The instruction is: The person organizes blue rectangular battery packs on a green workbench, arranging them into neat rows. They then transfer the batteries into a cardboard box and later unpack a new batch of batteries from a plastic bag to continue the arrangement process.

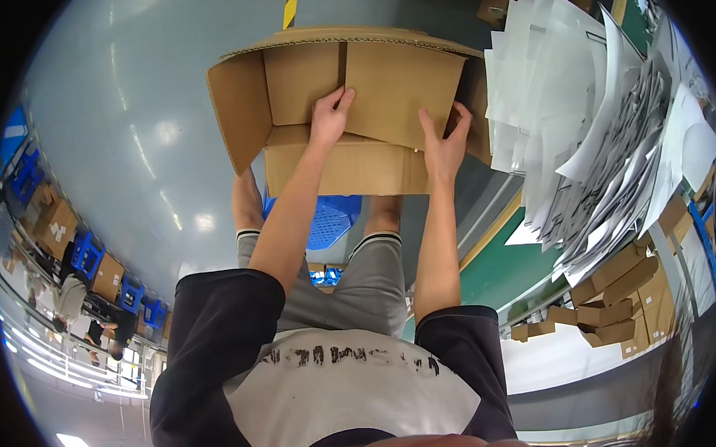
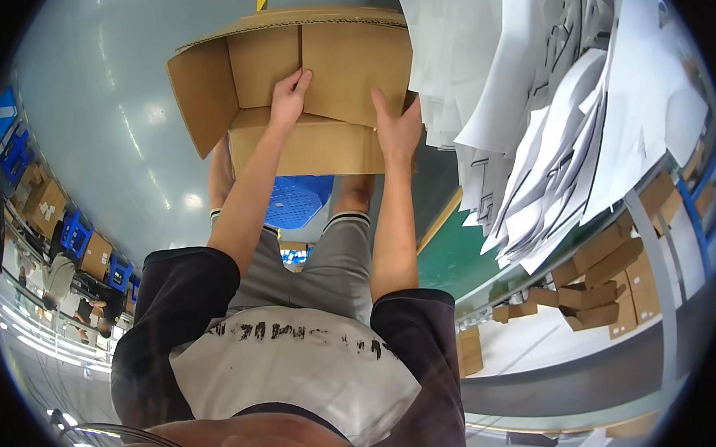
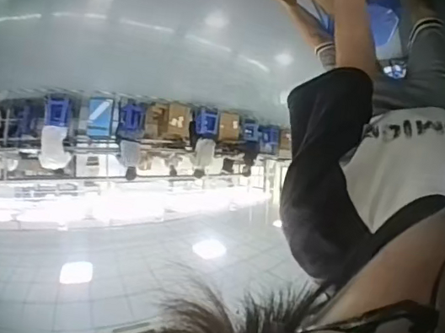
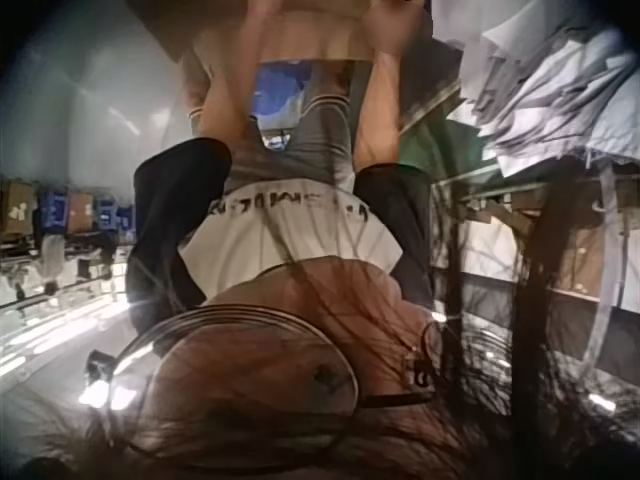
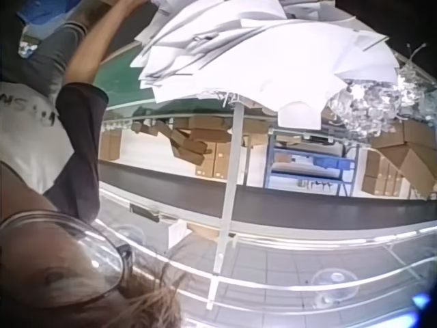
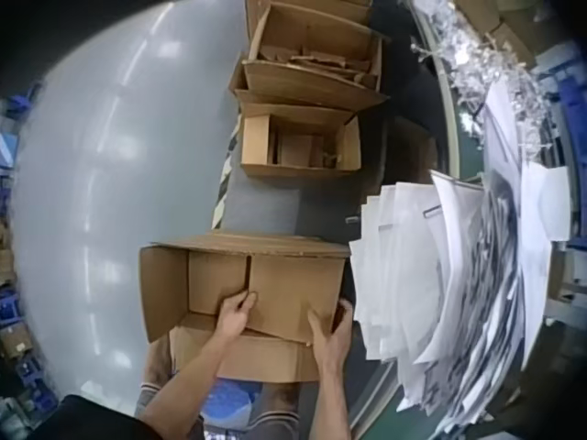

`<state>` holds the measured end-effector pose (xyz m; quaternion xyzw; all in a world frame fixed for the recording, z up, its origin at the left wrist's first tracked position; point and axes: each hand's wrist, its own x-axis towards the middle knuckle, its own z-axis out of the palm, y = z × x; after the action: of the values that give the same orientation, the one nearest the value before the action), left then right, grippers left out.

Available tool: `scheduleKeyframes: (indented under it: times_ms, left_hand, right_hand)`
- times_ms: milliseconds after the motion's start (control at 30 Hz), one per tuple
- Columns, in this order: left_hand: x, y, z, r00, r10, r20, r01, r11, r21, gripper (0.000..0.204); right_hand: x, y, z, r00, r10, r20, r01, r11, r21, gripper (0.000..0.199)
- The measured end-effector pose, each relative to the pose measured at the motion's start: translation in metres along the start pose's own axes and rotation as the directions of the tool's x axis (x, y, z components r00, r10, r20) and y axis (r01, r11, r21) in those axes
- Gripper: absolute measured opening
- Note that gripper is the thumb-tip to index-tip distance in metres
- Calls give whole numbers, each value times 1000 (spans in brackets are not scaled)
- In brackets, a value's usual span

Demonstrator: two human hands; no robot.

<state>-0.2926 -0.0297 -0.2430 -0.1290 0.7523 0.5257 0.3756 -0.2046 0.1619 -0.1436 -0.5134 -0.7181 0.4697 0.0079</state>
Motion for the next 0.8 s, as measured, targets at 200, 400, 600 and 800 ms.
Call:
scheduleKeyframes:
  times_ms: [200,400,600,800]
  left_hand:
    - [2,-11,10,998,66,2,-66,997,28,48]
    - [3,-7,1,997,79,26,-80,996,32,47]
    - [26,-30,-22,985,-134,107,157,955,-252,52]
    - [9,22,-23,990,-138,-17,135,983,-126,50]
  right_hand:
    - [24,-11,14,988,134,74,-138,989,47,78]
    - [21,2,6,987,129,92,-135,989,60,90]
    - [9,-38,4,988,-13,151,60,948,-311,83]
    - [8,-51,10,960,113,257,-154,978,143,88]
